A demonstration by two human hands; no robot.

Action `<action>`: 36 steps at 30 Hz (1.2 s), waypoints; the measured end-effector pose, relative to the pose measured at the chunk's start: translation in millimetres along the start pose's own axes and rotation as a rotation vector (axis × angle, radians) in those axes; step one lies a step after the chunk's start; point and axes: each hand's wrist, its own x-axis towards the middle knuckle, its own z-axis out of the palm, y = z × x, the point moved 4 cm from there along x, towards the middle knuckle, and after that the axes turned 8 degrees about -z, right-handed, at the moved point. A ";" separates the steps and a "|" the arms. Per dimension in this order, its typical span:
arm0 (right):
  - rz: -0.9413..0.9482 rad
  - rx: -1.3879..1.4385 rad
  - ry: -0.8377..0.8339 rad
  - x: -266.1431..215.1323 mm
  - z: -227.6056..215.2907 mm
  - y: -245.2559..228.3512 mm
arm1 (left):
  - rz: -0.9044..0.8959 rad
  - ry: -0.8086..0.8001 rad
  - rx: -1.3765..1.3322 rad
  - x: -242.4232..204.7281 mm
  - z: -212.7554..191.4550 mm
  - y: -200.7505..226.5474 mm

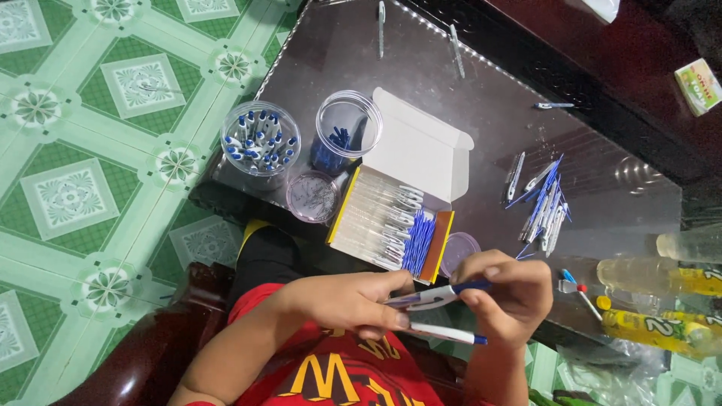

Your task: Assembling ballpoint pens by inserting ink refills into barrels and attaching caps.

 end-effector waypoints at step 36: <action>0.402 0.259 -0.355 1.9 13.9 10.7 | 0.027 0.249 0.032 -4.8 -19.0 -3.4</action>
